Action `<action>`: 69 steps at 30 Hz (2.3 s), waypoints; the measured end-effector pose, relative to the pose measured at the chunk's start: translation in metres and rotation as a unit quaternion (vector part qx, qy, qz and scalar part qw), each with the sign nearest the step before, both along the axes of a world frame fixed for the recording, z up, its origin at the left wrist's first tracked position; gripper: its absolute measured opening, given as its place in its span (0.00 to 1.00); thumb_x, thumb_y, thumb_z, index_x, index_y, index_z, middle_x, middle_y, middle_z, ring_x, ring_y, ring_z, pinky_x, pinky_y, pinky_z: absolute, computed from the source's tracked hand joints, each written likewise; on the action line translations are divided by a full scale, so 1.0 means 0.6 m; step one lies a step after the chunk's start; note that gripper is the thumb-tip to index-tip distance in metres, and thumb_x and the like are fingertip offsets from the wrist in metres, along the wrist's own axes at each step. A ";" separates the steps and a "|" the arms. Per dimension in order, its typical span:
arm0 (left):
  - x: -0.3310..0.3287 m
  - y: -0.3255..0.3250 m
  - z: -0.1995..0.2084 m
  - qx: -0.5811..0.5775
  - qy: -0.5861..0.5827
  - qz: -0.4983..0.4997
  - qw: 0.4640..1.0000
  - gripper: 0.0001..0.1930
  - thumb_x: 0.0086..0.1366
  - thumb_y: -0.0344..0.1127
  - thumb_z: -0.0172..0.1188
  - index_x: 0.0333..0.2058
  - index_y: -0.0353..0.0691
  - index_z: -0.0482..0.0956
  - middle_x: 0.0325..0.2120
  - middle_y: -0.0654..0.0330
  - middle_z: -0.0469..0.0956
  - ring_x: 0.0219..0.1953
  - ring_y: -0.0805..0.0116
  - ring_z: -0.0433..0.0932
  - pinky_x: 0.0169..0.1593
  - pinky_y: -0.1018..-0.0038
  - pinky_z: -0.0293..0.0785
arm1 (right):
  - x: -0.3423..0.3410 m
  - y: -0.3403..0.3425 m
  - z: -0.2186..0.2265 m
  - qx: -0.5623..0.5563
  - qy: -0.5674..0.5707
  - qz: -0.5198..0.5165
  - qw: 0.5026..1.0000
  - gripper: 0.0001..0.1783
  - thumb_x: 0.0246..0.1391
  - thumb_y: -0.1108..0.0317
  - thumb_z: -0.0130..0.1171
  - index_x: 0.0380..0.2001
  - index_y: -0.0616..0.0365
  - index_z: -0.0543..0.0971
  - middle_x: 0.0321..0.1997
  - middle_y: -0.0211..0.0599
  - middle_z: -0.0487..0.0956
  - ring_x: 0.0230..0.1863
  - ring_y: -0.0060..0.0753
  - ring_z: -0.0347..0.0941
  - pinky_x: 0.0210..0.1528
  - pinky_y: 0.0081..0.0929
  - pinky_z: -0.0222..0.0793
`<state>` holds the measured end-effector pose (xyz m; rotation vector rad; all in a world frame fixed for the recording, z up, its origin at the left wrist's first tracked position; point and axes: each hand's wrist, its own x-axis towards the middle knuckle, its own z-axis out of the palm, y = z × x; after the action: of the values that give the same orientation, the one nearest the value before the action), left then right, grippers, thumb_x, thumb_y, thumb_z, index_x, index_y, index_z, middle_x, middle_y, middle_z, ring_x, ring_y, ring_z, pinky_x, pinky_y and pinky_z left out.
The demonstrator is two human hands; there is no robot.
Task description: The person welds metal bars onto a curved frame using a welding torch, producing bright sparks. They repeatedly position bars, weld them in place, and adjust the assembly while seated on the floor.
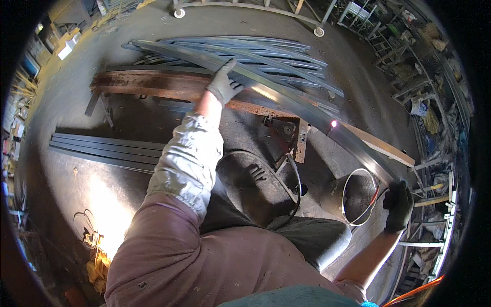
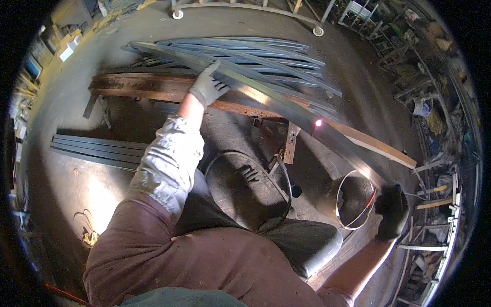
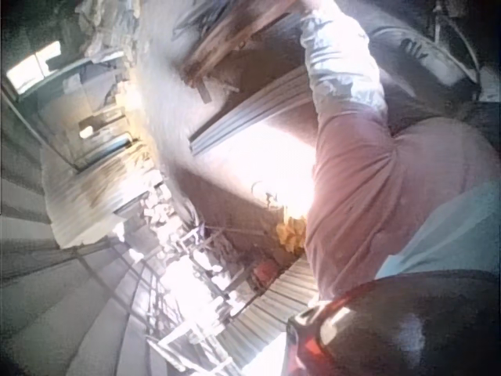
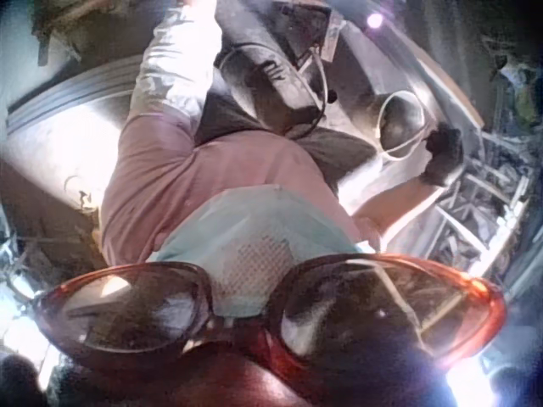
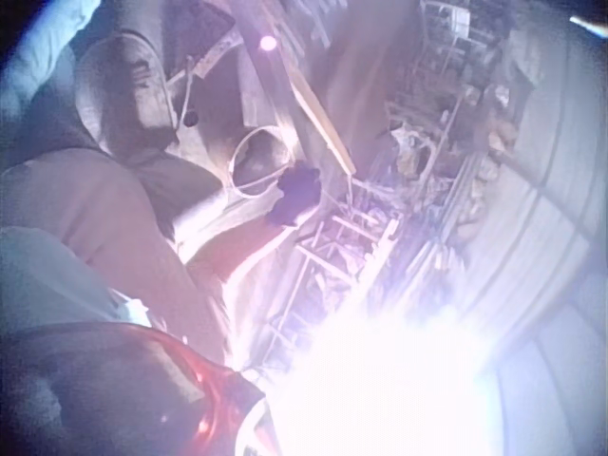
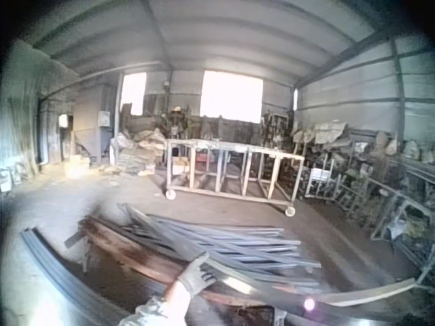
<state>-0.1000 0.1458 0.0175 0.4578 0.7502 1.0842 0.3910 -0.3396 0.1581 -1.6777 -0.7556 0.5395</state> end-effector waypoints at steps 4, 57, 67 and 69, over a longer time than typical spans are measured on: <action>-0.033 -0.001 0.039 0.074 0.142 -0.066 0.985 0.60 0.72 0.68 0.76 0.84 0.29 0.59 0.80 0.38 0.68 0.78 0.40 0.71 0.83 0.45 0.66 | 0.097 0.084 -0.039 -0.010 0.132 0.002 0.991 0.18 0.84 0.52 0.61 0.47 0.55 0.88 0.37 0.32 0.87 0.24 0.25 0.74 0.26 0.25 0.66; -0.572 -0.564 -0.590 -0.322 0.457 -0.053 0.828 0.38 0.79 0.64 0.66 0.74 0.43 0.81 0.64 0.49 0.86 0.64 0.47 0.83 0.70 0.56 0.77 | 0.170 0.210 -0.490 -0.425 0.142 0.257 0.856 0.29 0.80 0.44 0.64 0.75 0.41 0.81 0.56 0.38 0.92 0.46 0.37 0.89 0.45 0.40 0.82; -0.650 -0.394 -0.766 -0.331 0.335 0.225 0.853 0.51 0.71 0.67 0.74 0.77 0.30 0.77 0.74 0.43 0.82 0.71 0.45 0.83 0.74 0.58 0.76 | 0.140 0.187 -0.448 -0.469 0.111 0.235 0.844 0.27 0.81 0.59 0.63 0.77 0.50 0.79 0.56 0.30 0.91 0.43 0.28 0.87 0.40 0.27 0.83; -0.659 -0.379 -0.806 -0.287 0.351 0.223 0.863 0.51 0.70 0.65 0.77 0.76 0.29 0.77 0.73 0.43 0.82 0.71 0.46 0.83 0.74 0.58 0.77 | 0.127 0.183 -0.438 -0.468 0.125 0.230 0.844 0.27 0.81 0.54 0.63 0.76 0.47 0.80 0.54 0.31 0.92 0.42 0.30 0.88 0.39 0.28 0.82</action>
<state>-0.4954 -0.0815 -0.4659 0.1468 1.8400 1.0420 0.4671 -0.2297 -0.1045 -2.2294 -0.7463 1.6403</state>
